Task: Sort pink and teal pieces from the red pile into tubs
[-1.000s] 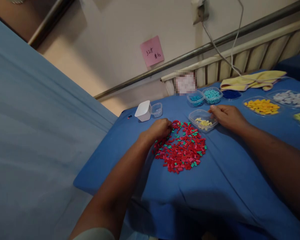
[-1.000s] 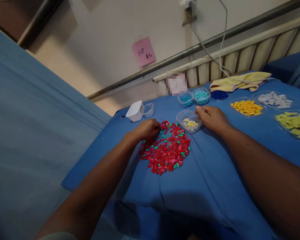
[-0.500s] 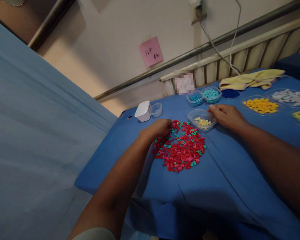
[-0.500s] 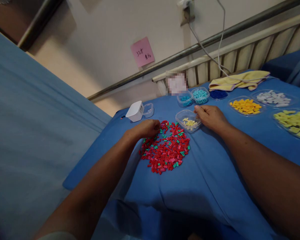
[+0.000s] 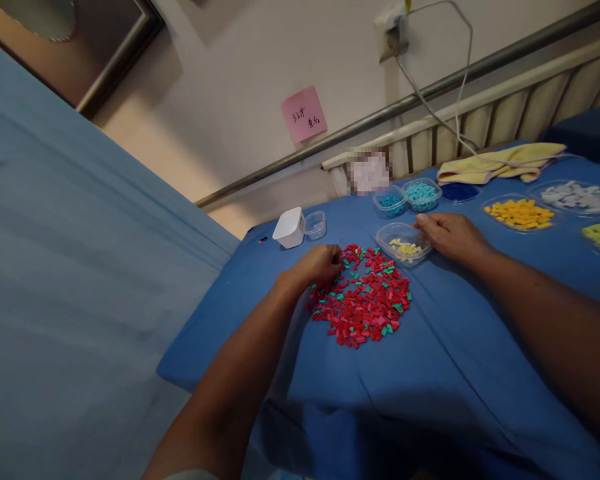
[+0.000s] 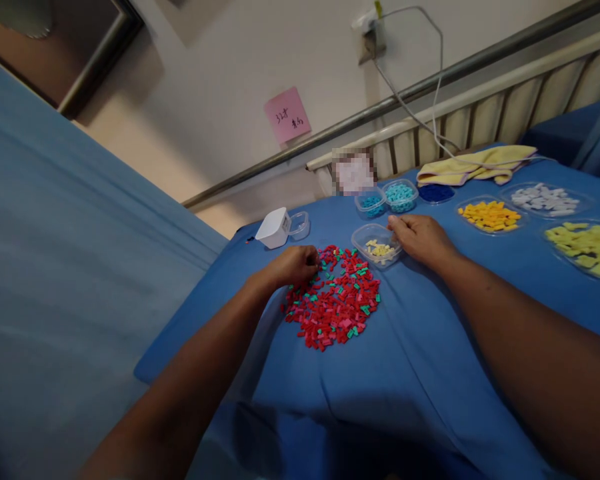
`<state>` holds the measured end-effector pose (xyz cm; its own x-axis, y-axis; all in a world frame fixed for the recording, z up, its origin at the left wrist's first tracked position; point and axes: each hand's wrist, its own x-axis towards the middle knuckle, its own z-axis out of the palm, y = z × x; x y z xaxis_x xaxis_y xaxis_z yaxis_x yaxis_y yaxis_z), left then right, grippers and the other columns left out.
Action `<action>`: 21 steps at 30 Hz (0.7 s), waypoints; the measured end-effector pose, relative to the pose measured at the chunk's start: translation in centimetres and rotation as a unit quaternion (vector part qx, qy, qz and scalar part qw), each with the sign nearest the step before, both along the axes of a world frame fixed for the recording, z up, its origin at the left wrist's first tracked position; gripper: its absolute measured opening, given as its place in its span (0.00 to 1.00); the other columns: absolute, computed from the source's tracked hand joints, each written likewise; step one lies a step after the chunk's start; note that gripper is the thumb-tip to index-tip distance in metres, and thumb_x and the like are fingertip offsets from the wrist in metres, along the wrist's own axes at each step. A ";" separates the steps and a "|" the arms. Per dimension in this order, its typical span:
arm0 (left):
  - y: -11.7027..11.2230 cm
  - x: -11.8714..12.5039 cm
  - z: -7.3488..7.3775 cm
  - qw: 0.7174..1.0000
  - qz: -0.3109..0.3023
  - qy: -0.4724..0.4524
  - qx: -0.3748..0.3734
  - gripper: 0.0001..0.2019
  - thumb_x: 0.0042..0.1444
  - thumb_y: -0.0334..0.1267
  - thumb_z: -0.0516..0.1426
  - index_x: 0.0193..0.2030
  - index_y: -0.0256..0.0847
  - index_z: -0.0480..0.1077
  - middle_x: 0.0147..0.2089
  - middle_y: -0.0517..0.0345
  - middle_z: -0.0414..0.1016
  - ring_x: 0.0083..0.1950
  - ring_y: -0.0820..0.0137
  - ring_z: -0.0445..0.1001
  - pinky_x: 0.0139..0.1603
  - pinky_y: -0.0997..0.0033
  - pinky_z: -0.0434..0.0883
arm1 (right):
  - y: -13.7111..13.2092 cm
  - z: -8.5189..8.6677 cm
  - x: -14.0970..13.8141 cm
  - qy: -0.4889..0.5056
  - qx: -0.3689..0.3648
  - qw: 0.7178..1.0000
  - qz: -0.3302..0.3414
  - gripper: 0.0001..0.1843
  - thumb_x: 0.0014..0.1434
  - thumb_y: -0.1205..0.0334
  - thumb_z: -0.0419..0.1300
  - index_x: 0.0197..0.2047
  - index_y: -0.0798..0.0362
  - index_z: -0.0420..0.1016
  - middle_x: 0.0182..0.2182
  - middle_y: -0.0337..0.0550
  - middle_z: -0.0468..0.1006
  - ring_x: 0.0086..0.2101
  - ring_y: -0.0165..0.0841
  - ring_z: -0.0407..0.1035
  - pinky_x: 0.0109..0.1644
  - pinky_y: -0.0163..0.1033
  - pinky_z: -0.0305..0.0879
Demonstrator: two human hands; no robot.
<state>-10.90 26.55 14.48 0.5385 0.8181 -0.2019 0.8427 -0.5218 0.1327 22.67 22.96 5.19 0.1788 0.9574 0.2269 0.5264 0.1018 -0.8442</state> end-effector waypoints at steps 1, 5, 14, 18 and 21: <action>0.1 -0.3 -0.1 1.000 0.003 -0.022 -0.003 0.10 0.59 0.30 0.62 0.47 0.38 0.79 0.39 0.59 0.81 0.37 0.69 0.76 0.36 0.72 0.66 | 0.0 0.0 0.0 0.000 -0.001 1.000 -0.001 0.26 0.74 0.42 0.53 0.44 0.50 0.87 0.37 0.47 0.88 0.40 0.45 0.80 0.43 0.45 0.71; 0.7 -0.5 0.3 0.994 0.032 -0.101 -0.036 0.16 0.60 0.29 0.61 0.54 0.37 0.81 0.43 0.58 0.84 0.41 0.69 0.79 0.43 0.71 0.71 | 0.2 -0.1 0.0 0.001 0.000 1.000 -0.002 0.25 0.74 0.43 0.53 0.43 0.49 0.87 0.37 0.47 0.89 0.39 0.44 0.81 0.41 0.44 0.70; 1.3 8.3 2.0 0.950 0.014 -0.297 -0.096 0.13 0.64 0.34 0.66 0.53 0.33 0.81 0.44 0.50 0.84 0.42 0.70 0.79 0.47 0.68 0.76 | -0.2 0.2 -0.4 0.014 0.001 1.000 -0.007 0.26 0.72 0.42 0.54 0.42 0.50 0.88 0.37 0.48 0.89 0.40 0.46 0.82 0.41 0.45 0.71; 2.5 8.8 1.9 0.985 -0.001 -0.172 -0.009 0.11 0.65 0.32 0.63 0.52 0.35 0.84 0.46 0.50 0.85 0.45 0.66 0.81 0.52 0.66 0.76 | -0.3 0.2 -0.3 0.010 0.005 1.000 -0.011 0.26 0.72 0.42 0.54 0.42 0.50 0.89 0.36 0.47 0.89 0.40 0.46 0.82 0.41 0.45 0.71; 3.2 7.3 1.2 0.999 0.031 -0.018 0.026 0.11 0.64 0.31 0.62 0.49 0.36 0.86 0.45 0.51 0.86 0.45 0.64 0.82 0.50 0.67 0.75 | -0.2 0.0 -0.3 0.016 0.008 1.000 -0.008 0.26 0.72 0.41 0.54 0.43 0.50 0.88 0.35 0.47 0.89 0.40 0.46 0.82 0.42 0.45 0.72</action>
<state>-3.64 29.74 15.63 0.4929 0.8588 -0.1398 0.8685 -0.4759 0.1386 22.38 22.78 5.21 0.2010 0.9505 0.2370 0.5011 0.1081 -0.8586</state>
